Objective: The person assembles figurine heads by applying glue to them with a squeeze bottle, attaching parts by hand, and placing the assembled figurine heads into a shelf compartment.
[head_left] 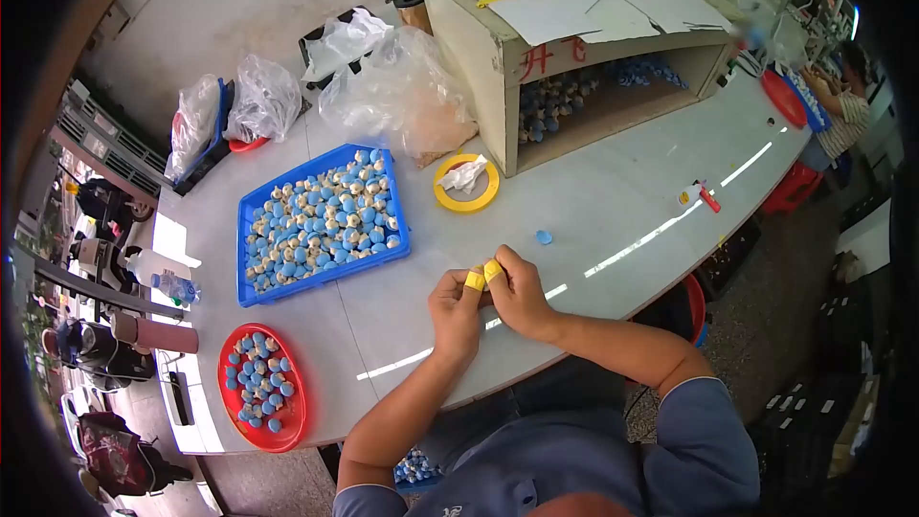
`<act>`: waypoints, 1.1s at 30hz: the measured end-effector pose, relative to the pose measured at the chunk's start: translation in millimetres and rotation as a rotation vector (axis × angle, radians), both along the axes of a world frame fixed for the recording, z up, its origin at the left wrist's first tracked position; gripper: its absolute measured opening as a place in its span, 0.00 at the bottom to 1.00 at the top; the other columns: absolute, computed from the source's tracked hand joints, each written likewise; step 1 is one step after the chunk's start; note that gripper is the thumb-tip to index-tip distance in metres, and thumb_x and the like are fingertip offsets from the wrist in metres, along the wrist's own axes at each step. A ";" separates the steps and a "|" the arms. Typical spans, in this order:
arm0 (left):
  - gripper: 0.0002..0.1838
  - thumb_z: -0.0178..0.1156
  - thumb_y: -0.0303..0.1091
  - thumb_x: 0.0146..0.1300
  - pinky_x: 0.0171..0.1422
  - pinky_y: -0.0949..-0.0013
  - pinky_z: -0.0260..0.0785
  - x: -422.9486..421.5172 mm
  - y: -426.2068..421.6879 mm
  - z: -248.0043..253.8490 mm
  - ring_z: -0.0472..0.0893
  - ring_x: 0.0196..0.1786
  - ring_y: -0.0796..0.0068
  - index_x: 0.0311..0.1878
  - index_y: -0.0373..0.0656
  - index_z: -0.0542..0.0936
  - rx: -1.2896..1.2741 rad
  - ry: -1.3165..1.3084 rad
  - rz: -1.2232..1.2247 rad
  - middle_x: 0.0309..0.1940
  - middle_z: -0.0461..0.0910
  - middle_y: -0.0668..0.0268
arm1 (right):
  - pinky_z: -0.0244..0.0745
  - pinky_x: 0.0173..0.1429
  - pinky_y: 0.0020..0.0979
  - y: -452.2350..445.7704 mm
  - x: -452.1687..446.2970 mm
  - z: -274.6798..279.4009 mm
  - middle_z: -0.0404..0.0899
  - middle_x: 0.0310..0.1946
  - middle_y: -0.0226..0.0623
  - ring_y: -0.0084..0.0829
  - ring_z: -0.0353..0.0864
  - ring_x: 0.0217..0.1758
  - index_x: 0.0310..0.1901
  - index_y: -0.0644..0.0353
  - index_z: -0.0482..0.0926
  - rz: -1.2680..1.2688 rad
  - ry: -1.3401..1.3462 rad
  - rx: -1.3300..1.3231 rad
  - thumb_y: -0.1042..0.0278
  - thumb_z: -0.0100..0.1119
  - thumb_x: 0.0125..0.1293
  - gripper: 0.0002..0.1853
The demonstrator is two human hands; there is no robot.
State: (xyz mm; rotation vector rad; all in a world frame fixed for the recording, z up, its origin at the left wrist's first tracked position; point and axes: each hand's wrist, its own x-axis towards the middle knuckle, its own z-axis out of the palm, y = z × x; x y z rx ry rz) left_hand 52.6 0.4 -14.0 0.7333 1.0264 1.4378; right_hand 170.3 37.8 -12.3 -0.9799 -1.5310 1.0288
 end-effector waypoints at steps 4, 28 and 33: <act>0.09 0.58 0.34 0.76 0.48 0.68 0.80 -1.2 1.2 -3.2 0.84 0.40 0.74 0.46 0.36 0.78 -0.012 0.034 0.007 0.41 0.84 0.61 | 0.59 0.28 0.29 0.4 -2.6 -2.1 0.60 0.22 0.31 0.19 0.56 0.27 0.31 0.61 0.61 -0.021 0.007 0.028 0.73 0.50 0.76 0.14; 0.16 0.56 0.37 0.77 0.52 0.70 0.79 -23.1 19.6 11.3 0.85 0.45 0.70 0.57 0.35 0.76 -0.237 -0.078 -0.094 0.43 0.83 0.59 | 0.77 0.60 0.36 69.0 110.4 38.9 0.77 0.63 0.37 0.39 0.77 0.56 0.73 0.58 0.62 0.326 -0.817 0.214 0.87 0.60 0.56 0.40; 0.16 0.55 0.36 0.77 0.52 0.69 0.79 -25.0 19.6 11.8 0.85 0.45 0.70 0.57 0.34 0.76 -0.240 -0.099 -0.104 0.44 0.83 0.59 | 0.77 0.57 0.34 74.7 109.1 35.2 0.83 0.55 0.38 0.37 0.80 0.52 0.70 0.61 0.66 0.336 -0.799 0.261 0.87 0.60 0.55 0.37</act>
